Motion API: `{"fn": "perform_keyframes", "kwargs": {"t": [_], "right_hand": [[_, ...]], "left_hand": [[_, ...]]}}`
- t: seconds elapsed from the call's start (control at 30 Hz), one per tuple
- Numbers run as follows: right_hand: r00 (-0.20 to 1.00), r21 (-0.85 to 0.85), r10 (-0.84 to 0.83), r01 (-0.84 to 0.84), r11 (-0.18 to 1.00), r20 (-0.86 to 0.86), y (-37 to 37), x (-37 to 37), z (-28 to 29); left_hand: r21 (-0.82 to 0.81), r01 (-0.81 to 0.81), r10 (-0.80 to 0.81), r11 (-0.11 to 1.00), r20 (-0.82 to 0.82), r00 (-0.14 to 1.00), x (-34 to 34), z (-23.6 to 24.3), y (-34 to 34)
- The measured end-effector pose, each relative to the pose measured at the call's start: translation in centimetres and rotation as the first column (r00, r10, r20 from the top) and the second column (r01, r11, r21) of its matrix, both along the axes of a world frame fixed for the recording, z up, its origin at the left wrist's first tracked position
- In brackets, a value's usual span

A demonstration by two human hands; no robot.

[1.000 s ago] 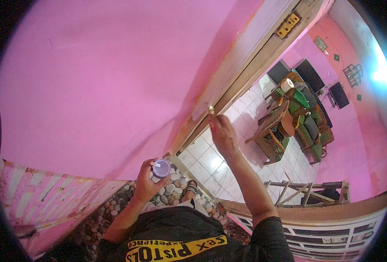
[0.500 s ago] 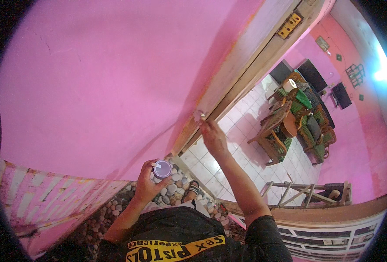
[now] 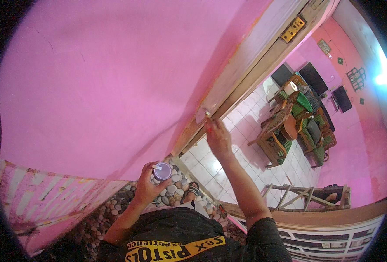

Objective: The person paints the wooden frame of a doorway using a small brush, repeatedly dipping the brush into a small container of white paint and applying it to the wood surfaces.

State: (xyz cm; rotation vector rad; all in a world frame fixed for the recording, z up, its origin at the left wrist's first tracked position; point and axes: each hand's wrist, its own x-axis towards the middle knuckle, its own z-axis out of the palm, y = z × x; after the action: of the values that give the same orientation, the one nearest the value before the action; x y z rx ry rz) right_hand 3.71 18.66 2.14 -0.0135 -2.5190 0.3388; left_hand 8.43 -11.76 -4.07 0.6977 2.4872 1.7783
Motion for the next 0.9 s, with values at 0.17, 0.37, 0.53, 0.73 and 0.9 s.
{"fn": "perform_keyframes", "kwargs": {"t": [0.17, 0.37, 0.53, 0.73, 0.9], "right_hand": [[0.980, 0.027, 0.006, -0.001, 1.000, -0.197, -0.4, 1.7, 7.4], [0.980, -0.026, 0.165, -0.163, 0.986, 0.114, 0.0, 2.7, 1.8], [0.994, -0.019, 0.090, -0.092, 0.996, -0.059, 2.7, 1.5, 3.2], [0.932, -0.016, 0.038, -0.047, 0.999, -0.360, 0.3, 4.0, 10.7], [0.983, -0.595, -0.036, -0.078, 0.800, -0.177, -4.7, 8.5, 10.9]], "left_hand": [[0.016, -0.035, 0.035, 0.999, -0.036, 0.999, -0.1, -0.6, -0.6], [0.007, 0.006, -0.006, 1.000, -0.013, 1.000, 0.2, -0.9, 0.3], [0.006, 0.023, -0.023, 1.000, -0.029, 0.999, 0.0, -0.3, 0.5], [0.021, 0.002, -0.002, 1.000, 0.025, 1.000, -0.2, 1.4, 0.3], [-0.027, 0.001, -0.001, 1.000, -0.027, 1.000, -1.0, 1.6, 0.3]]}}
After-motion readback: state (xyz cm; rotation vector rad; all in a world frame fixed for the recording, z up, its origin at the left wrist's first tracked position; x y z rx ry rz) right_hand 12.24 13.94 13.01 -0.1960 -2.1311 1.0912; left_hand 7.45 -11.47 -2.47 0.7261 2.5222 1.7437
